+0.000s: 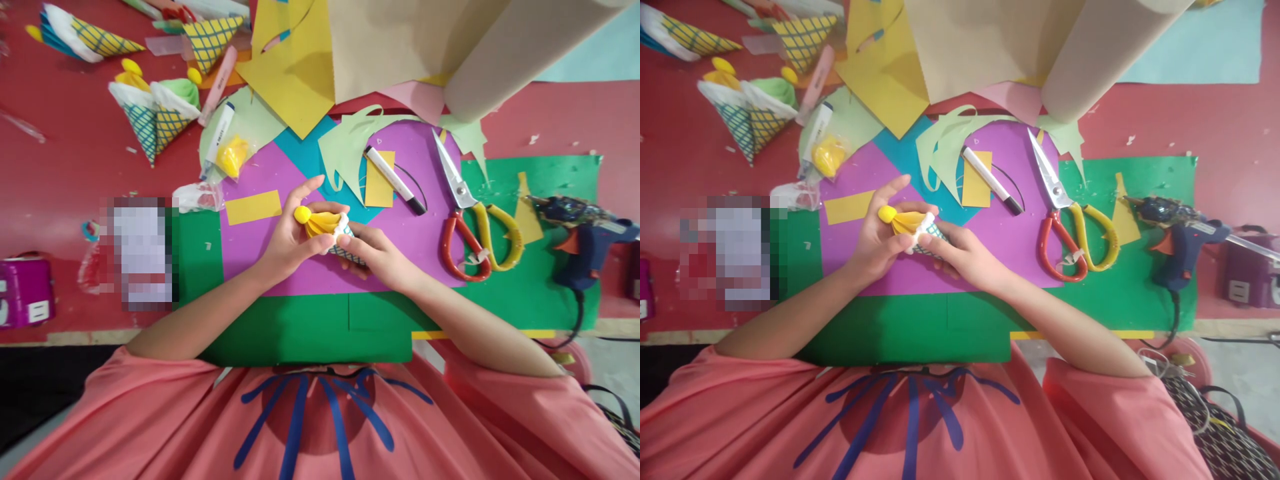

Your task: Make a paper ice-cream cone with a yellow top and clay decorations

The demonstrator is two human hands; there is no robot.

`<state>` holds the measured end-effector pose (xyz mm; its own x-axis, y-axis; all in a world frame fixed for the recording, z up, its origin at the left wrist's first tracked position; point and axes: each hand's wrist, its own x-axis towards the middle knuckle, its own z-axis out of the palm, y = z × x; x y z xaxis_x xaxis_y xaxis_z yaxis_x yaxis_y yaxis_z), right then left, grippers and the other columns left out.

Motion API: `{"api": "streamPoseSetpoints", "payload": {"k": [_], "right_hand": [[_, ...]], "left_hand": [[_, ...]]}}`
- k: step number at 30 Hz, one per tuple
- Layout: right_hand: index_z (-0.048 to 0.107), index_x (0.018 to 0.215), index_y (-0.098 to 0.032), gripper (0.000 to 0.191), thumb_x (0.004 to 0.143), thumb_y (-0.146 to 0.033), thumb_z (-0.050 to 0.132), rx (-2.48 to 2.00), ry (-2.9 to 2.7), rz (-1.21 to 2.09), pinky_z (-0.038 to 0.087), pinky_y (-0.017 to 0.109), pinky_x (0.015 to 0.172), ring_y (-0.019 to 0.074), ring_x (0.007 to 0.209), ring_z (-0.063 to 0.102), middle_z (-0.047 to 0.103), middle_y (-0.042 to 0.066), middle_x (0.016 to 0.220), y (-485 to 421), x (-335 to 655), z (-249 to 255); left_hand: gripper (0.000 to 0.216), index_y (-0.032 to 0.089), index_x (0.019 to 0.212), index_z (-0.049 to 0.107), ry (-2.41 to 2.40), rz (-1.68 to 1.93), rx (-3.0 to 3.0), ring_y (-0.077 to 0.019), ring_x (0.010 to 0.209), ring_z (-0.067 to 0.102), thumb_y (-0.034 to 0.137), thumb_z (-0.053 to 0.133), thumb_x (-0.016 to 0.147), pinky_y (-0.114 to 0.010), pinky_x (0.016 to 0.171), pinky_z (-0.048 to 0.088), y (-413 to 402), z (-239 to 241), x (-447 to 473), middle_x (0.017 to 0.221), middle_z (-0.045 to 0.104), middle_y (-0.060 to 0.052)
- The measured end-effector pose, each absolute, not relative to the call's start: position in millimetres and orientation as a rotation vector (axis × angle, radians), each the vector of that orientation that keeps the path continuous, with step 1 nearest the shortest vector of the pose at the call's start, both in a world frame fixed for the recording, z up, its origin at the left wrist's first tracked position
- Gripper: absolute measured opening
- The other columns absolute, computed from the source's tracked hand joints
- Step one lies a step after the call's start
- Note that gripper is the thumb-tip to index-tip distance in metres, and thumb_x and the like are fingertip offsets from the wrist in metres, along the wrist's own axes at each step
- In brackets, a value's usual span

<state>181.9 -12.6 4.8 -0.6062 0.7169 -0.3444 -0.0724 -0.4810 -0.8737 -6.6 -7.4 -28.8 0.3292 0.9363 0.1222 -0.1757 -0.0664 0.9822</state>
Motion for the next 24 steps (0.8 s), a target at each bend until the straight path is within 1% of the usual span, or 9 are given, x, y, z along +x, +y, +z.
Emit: {"api": "streamPoseSetpoints", "payload": {"k": [4, 9, 15, 18, 21, 24], "right_hand": [[0.056, 0.1, -0.016, 0.038, 0.093, -0.053, 0.059, -0.981, -1.161, 2.15, 0.032, 0.017, 0.036, 0.0034, 0.04, 0.043, 0.055, -0.006, 0.062, -12.8, 181.7, 4.0], [0.053, 0.1, -0.016, 0.033, 0.096, -0.049, 0.056, -0.927, -1.127, 2.19, 0.035, 0.017, 0.037, 0.0036, 0.042, 0.045, 0.058, -0.004, 0.067, -12.2, 180.7, 5.2], [0.05, 0.103, -0.017, 0.028, 0.097, -0.044, 0.054, -0.876, -1.066, 2.218, 0.036, 0.017, 0.038, 0.0032, 0.042, 0.048, 0.058, -0.005, 0.072, -12.0, 180.2, 3.4], [0.049, 0.104, -0.017, 0.024, 0.096, -0.039, 0.053, -0.884, -1.058, 2.226, 0.035, 0.018, 0.036, 0.0041, 0.042, 0.05, 0.06, -0.004, 0.073, -11.1, 180.1, 3.6], [0.049, 0.104, -0.016, 0.019, 0.092, -0.031, 0.049, -0.9, -1.034, 2.243, 0.032, 0.018, 0.034, 0.0047, 0.04, 0.048, 0.062, -0.004, 0.069, -9.3, 179.8, 5.2], [0.049, 0.104, -0.015, 0.022, 0.087, -0.028, 0.049, -0.921, -1.052, 2.225, 0.034, 0.019, 0.035, 0.0062, 0.04, 0.049, 0.062, -0.004, 0.064, -7.1, 180.4, 5.0]], "left_hand": [[0.072, 0.036, 0.143, 0.042, 0.778, 1.111, 1.292, -0.0184, 0.102, 0.072, 0.045, 0.076, 0.081, -0.028, 0.082, 0.061, -5.9, -31.3, -7.5, 0.121, 0.07, -0.003], [0.068, 0.038, 0.143, 0.043, 0.755, 1.119, 1.23, -0.0155, 0.101, 0.072, 0.039, 0.075, 0.083, -0.026, 0.083, 0.059, -5.1, -32.4, -8.2, 0.121, 0.071, -0.002], [0.066, 0.038, 0.14, 0.045, 0.862, 1.126, 1.19, -0.0226, 0.114, 0.069, 0.045, 0.075, 0.081, -0.034, 0.095, 0.058, -5.1, -32.6, -7.9, 0.123, 0.069, -0.003], [0.064, 0.041, 0.139, 0.044, 0.86, 1.12, 1.174, -0.0238, 0.117, 0.068, 0.045, 0.075, 0.082, -0.037, 0.099, 0.056, -5.2, -34.1, -8.7, 0.128, 0.066, -0.002], [0.061, 0.042, 0.14, 0.043, 0.852, 1.116, 1.18, -0.0227, 0.118, 0.067, 0.044, 0.07, 0.086, -0.039, 0.1, 0.056, -4.4, -36.6, -11.0, 0.131, 0.064, -0.003], [0.061, 0.041, 0.143, 0.041, 0.846, 1.136, 1.207, -0.0241, 0.119, 0.066, 0.053, 0.065, 0.088, -0.041, 0.097, 0.058, -2.4, -38.2, -13.2, 0.132, 0.063, -0.004]]}}
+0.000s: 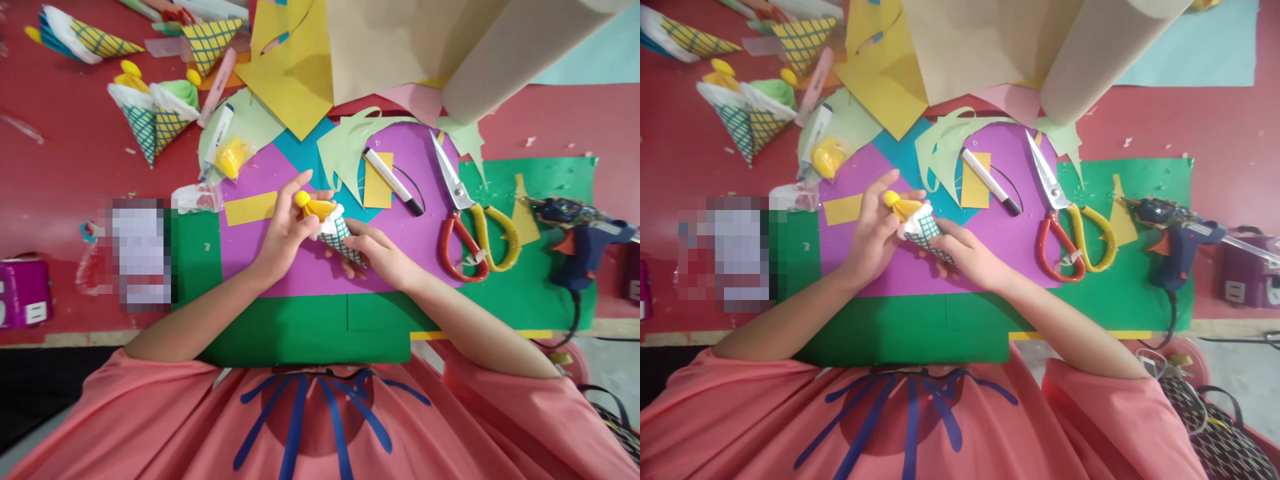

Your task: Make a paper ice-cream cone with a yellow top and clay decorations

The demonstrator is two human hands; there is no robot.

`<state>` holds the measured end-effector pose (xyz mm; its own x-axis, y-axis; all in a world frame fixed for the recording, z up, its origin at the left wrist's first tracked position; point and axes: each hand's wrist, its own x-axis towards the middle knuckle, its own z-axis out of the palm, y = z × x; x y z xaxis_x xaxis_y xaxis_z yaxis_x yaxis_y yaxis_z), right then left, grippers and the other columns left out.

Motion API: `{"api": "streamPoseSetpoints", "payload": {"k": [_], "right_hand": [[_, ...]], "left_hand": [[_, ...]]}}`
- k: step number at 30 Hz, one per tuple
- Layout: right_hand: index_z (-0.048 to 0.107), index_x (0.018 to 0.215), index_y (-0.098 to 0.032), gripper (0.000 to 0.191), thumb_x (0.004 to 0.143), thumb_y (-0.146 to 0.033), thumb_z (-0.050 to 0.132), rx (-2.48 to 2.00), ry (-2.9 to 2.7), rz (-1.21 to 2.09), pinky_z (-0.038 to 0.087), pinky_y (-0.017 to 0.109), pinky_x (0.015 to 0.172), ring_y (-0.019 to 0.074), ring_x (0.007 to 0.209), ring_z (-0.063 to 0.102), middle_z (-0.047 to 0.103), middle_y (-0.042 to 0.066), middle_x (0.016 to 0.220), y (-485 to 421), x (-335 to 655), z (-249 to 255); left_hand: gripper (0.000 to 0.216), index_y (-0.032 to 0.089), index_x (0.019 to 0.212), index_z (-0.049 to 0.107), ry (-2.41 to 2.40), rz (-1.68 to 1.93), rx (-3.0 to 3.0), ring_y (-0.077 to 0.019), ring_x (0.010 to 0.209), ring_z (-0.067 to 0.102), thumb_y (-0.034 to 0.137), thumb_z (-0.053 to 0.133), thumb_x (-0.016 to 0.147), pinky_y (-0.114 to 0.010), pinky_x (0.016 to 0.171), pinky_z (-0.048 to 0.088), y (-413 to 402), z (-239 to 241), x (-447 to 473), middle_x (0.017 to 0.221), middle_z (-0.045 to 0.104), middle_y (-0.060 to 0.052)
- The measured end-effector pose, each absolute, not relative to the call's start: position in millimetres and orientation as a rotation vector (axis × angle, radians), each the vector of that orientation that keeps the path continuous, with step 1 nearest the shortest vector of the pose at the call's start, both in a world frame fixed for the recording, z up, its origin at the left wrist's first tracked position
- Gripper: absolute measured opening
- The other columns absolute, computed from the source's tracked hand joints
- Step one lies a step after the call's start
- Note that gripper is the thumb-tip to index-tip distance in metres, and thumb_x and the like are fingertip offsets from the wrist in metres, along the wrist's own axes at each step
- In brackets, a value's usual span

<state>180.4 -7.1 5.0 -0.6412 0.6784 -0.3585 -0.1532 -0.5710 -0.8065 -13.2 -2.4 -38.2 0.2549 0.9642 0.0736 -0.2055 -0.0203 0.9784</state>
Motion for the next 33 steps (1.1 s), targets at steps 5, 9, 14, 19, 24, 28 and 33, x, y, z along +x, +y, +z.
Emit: {"api": "streamPoseSetpoints", "payload": {"k": [5, 9, 14, 19, 24, 28, 33], "right_hand": [[0.05, 0.115, -0.015, 0.034, 0.084, -0.03, 0.055, -1.027, -1.102, 2.131, 0.036, 0.02, 0.038, 0.0091, 0.042, 0.052, 0.061, -0.004, 0.063, -2.9, 186.3, 1.8], [0.056, 0.106, -0.017, 0.032, 0.09, -0.045, 0.058, -1.121, -1.163, 2.052, 0.03, 0.021, 0.038, 0.0071, 0.041, 0.046, 0.06, -0.003, 0.066, -0.6, 191.1, 5.3], [0.063, 0.089, -0.017, 0.044, 0.087, -0.061, 0.062, -1.23, -1.429, 1.816, 0.027, 0.022, 0.044, 0.0069, 0.05, 0.041, 0.051, -0.003, 0.063, -2.4, 191.5, 6.9], [0.059, 0.076, -0.017, 0.047, 0.086, -0.064, 0.061, -1.271, -1.511, 1.733, 0.024, 0.023, 0.048, 0.0081, 0.053, 0.038, 0.046, -0.003, 0.059, -5.3, 189.8, 7.0], [0.056, 0.072, -0.018, 0.05, 0.084, -0.067, 0.062, -1.302, -1.515, 1.731, 0.022, 0.024, 0.048, 0.0087, 0.053, 0.037, 0.042, -0.004, 0.058, -4.1, 189.4, 8.6], [0.055, 0.071, -0.019, 0.049, 0.085, -0.065, 0.061, -1.289, -1.522, 1.735, 0.021, 0.025, 0.049, 0.0087, 0.054, 0.035, 0.04, -0.004, 0.059, -3.9, 189.1, 8.2], [0.053, 0.07, -0.019, 0.05, 0.086, -0.066, 0.06, -1.285, -1.527, 1.733, 0.023, 0.025, 0.05, 0.0089, 0.055, 0.036, 0.042, -0.003, 0.061, -4.9, 188.6, 7.6]], "left_hand": [[0.059, 0.039, 0.14, 0.048, 0.852, 1.217, 1.28, -0.0186, 0.107, 0.069, 0.049, 0.07, 0.086, -0.027, 0.078, 0.06, 0.4, -36.1, -12.8, 0.128, 0.066, -0.003], [0.055, 0.033, 0.134, 0.055, 0.858, 1.208, 1.38, -0.0191, 0.114, 0.067, 0.043, 0.074, 0.084, -0.03, 0.09, 0.059, -1.5, -31.0, -10.5, 0.126, 0.068, -0.005], [0.052, 0.028, 0.129, 0.059, 0.881, 1.187, 1.42, -0.0201, 0.118, 0.066, 0.04, 0.076, 0.082, -0.032, 0.099, 0.057, -5.9, -26.7, -8.4, 0.125, 0.069, -0.007], [0.053, 0.028, 0.13, 0.058, 0.902, 1.178, 1.447, -0.0219, 0.12, 0.065, 0.041, 0.076, 0.082, -0.035, 0.102, 0.055, -9.9, -26.9, -8.2, 0.128, 0.067, -0.007], [0.052, 0.029, 0.132, 0.058, 0.911, 1.18, 1.488, -0.0213, 0.12, 0.065, 0.04, 0.074, 0.084, -0.033, 0.102, 0.054, -13.1, -26.7, -9.6, 0.129, 0.067, -0.006], [0.052, 0.029, 0.132, 0.058, 0.909, 1.18, 1.509, -0.0209, 0.12, 0.065, 0.041, 0.074, 0.084, -0.033, 0.103, 0.054, -13.2, -26.5, -9.8, 0.129, 0.067, -0.006], [0.051, 0.03, 0.132, 0.058, 0.901, 1.185, 1.518, -0.0206, 0.12, 0.065, 0.04, 0.074, 0.084, -0.032, 0.102, 0.055, -13.0, -26.9, -9.2, 0.13, 0.067, -0.006]]}}
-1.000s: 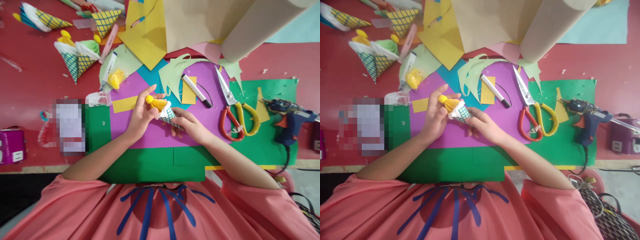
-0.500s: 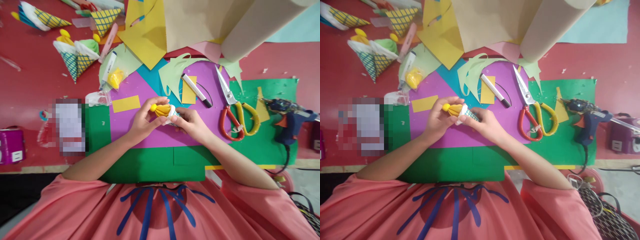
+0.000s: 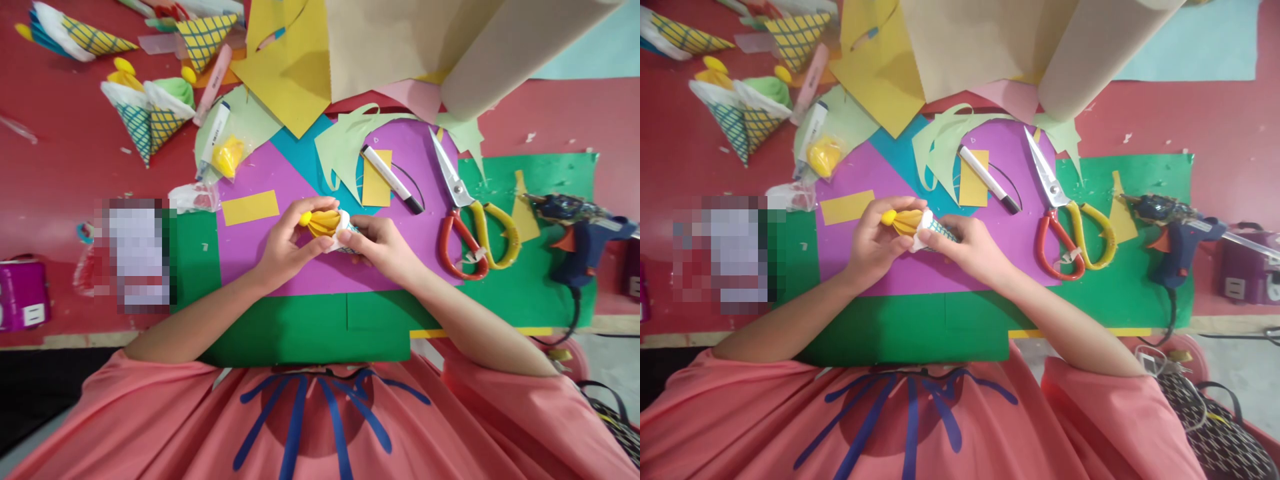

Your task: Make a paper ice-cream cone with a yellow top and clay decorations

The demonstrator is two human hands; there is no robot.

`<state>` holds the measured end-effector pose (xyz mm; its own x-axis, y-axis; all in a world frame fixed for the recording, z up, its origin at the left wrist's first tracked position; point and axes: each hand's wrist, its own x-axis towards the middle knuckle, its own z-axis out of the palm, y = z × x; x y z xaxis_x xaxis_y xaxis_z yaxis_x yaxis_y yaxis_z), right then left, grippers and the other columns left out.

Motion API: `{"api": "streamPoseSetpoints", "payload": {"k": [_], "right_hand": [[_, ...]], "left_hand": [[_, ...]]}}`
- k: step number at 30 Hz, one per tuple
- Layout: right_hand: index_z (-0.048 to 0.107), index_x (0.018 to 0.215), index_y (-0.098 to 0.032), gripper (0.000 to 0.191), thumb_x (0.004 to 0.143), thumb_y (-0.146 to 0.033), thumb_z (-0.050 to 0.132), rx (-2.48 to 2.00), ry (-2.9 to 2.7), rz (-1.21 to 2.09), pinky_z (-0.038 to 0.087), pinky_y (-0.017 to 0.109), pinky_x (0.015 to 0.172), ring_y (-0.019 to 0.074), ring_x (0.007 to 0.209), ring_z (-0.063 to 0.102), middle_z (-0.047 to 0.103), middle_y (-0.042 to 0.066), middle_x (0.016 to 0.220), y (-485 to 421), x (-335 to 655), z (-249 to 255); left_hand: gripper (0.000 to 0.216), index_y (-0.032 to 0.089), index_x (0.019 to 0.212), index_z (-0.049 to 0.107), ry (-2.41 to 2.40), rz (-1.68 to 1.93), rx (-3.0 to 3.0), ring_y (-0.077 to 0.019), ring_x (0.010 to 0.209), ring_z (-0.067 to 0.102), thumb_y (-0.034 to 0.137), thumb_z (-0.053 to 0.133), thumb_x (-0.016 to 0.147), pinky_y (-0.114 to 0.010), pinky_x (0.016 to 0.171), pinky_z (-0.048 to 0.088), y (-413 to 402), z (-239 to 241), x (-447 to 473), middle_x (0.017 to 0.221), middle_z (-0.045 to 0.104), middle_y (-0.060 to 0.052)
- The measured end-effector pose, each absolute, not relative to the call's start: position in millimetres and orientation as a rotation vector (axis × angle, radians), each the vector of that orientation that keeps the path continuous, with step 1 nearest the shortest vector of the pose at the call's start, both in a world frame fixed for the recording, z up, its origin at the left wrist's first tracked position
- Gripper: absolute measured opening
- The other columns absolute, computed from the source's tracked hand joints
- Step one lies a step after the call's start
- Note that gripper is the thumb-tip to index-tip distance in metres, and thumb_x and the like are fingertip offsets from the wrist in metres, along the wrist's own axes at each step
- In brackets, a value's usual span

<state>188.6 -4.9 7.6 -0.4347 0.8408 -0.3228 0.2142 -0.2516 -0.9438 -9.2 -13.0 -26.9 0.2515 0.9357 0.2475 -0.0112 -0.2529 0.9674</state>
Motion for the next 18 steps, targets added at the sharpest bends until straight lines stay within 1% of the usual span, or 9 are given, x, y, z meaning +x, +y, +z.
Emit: {"api": "streamPoseSetpoints", "payload": {"k": [4, 9, 12, 18], "right_hand": [[0.052, 0.07, -0.019, 0.049, 0.087, -0.064, 0.059, -1.259, -1.523, 1.729, 0.024, 0.024, 0.051, 0.0086, 0.055, 0.037, 0.044, -0.003, 0.061, -4.4, 188.7, 7.2], [0.055, 0.073, -0.017, 0.05, 0.087, -0.064, 0.059, -1.256, -1.538, 1.727, 0.024, 0.024, 0.052, 0.0079, 0.056, 0.037, 0.045, -0.004, 0.061, -3.7, 189.0, 7.0], [0.055, 0.074, -0.016, 0.047, 0.088, -0.061, 0.057, -1.255, -1.558, 1.714, 0.025, 0.024, 0.053, 0.0079, 0.057, 0.037, 0.046, -0.004, 0.061, -3.6, 189.1, 6.6], [0.055, 0.076, -0.016, 0.04, 0.093, -0.052, 0.053, -1.211, -1.598, 1.702, 0.03, 0.024, 0.054, 0.0086, 0.057, 0.043, 0.055, -0.002, 0.063, -3.9, 190.3, 3.9]], "left_hand": [[0.051, 0.029, 0.132, 0.057, 0.893, 1.19, 1.508, -0.0206, 0.121, 0.065, 0.039, 0.074, 0.084, -0.032, 0.102, 0.055, -13.3, -27.3, -9.0, 0.13, 0.067, -0.006], [0.053, 0.029, 0.132, 0.057, 0.89, 1.181, 1.508, -0.0202, 0.122, 0.065, 0.04, 0.074, 0.084, -0.031, 0.103, 0.055, -12.5, -27.5, -9.3, 0.13, 0.067, -0.006], [0.052, 0.028, 0.132, 0.057, 0.902, 1.185, 1.506, -0.0207, 0.121, 0.065, 0.042, 0.074, 0.084, -0.031, 0.102, 0.056, -11.5, -27.6, -9.2, 0.128, 0.068, -0.006], [0.052, 0.028, 0.132, 0.057, 0.889, 1.205, 1.519, -0.019, 0.118, 0.067, 0.043, 0.073, 0.085, -0.03, 0.099, 0.057, -8.3, -29.4, -9.6, 0.125, 0.069, -0.006]]}}
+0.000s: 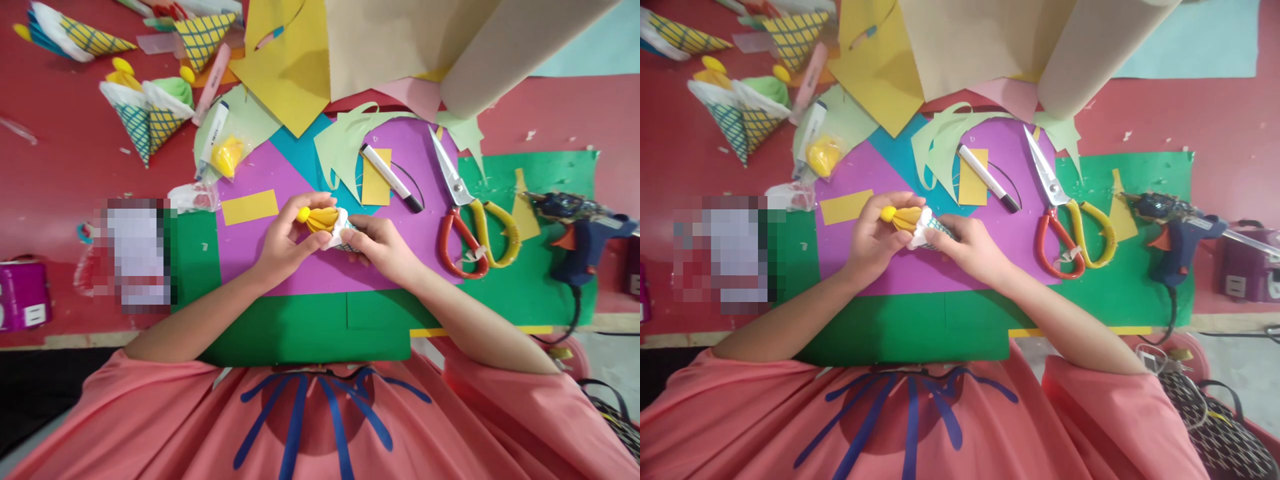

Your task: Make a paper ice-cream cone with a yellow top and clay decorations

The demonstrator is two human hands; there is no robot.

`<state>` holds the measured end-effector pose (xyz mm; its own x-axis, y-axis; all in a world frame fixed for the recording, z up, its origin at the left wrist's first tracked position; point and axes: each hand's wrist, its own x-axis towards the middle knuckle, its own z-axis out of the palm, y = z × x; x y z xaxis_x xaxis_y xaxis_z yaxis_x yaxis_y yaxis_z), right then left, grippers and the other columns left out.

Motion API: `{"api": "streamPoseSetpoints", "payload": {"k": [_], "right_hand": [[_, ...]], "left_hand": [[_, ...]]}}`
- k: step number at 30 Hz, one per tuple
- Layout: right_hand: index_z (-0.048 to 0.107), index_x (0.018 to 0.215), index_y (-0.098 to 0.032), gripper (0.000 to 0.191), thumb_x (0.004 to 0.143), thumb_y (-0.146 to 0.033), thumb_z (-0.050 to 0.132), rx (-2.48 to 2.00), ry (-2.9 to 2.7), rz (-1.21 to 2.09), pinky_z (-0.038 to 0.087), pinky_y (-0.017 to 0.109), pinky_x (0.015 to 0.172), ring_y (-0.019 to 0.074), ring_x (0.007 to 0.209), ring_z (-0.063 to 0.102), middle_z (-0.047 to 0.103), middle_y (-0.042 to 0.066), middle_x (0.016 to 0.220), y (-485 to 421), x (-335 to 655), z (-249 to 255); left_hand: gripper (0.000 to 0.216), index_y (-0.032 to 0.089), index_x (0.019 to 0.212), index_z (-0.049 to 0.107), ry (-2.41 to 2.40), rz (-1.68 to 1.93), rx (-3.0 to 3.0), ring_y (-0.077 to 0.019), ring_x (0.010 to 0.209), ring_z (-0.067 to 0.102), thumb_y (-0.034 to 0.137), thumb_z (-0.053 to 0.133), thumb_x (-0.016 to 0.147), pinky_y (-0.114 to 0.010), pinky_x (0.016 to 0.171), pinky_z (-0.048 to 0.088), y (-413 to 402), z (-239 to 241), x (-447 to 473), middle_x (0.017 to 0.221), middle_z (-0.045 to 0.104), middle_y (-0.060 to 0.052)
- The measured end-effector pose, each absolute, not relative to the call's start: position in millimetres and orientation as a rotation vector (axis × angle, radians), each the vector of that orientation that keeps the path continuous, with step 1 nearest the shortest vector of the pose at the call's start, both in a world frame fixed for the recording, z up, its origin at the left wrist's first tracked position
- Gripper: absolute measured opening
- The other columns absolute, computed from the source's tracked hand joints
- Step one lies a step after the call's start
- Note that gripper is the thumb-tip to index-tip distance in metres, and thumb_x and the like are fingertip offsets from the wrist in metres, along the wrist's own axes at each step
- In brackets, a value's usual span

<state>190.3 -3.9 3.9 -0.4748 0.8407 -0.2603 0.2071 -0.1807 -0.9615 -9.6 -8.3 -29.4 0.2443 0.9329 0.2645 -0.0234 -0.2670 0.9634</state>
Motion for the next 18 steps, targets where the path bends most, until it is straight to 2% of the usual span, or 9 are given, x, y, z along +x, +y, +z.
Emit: {"api": "streamPoseSetpoints", "payload": {"k": [8, 12, 15, 18], "right_hand": [[0.056, 0.079, -0.017, 0.035, 0.097, -0.047, 0.05, -1.119, -1.587, 1.718, 0.037, 0.023, 0.055, 0.0087, 0.055, 0.05, 0.057, -0.003, 0.061, -3.8, 191.1, 1.6], [0.055, 0.081, -0.017, 0.029, 0.098, -0.039, 0.047, -1.105, -1.466, 1.835, 0.038, 0.022, 0.047, 0.0072, 0.047, 0.049, 0.057, -0.003, 0.061, -3.9, 189.2, 3.4], [0.057, 0.089, -0.015, 0.022, 0.095, -0.032, 0.044, -1.097, -1.308, 1.962, 0.038, 0.021, 0.041, 0.0077, 0.044, 0.051, 0.06, -0.002, 0.065, -3.6, 186.6, 5.4], [0.058, 0.099, -0.013, 0.022, 0.093, -0.032, 0.049, -1.082, -1.249, 1.983, 0.041, 0.021, 0.041, 0.0081, 0.047, 0.055, 0.063, -0.001, 0.07, -2.7, 184.1, 6.6]], "left_hand": [[0.049, 0.031, 0.132, 0.056, 0.87, 1.197, 1.493, -0.0189, 0.119, 0.066, 0.04, 0.072, 0.087, -0.03, 0.097, 0.057, -3.2, -32.3, -12.1, 0.126, 0.067, -0.004], [0.056, 0.036, 0.138, 0.048, 0.855, 1.206, 1.431, -0.0203, 0.116, 0.067, 0.044, 0.07, 0.087, -0.032, 0.092, 0.059, 0.1, -38.3, -13.8, 0.13, 0.063, -0.004], [0.06, 0.039, 0.141, 0.043, 0.845, 1.204, 1.371, -0.0216, 0.115, 0.068, 0.046, 0.069, 0.087, -0.034, 0.09, 0.061, 2.7, -43.8, -15.9, 0.136, 0.059, -0.005], [0.049, 0.037, 0.138, 0.046, 0.877, 1.18, 1.352, -0.0229, 0.121, 0.065, 0.05, 0.059, 0.093, -0.037, 0.095, 0.059, 3.9, -45.6, -18.2, 0.139, 0.058, -0.005]]}}
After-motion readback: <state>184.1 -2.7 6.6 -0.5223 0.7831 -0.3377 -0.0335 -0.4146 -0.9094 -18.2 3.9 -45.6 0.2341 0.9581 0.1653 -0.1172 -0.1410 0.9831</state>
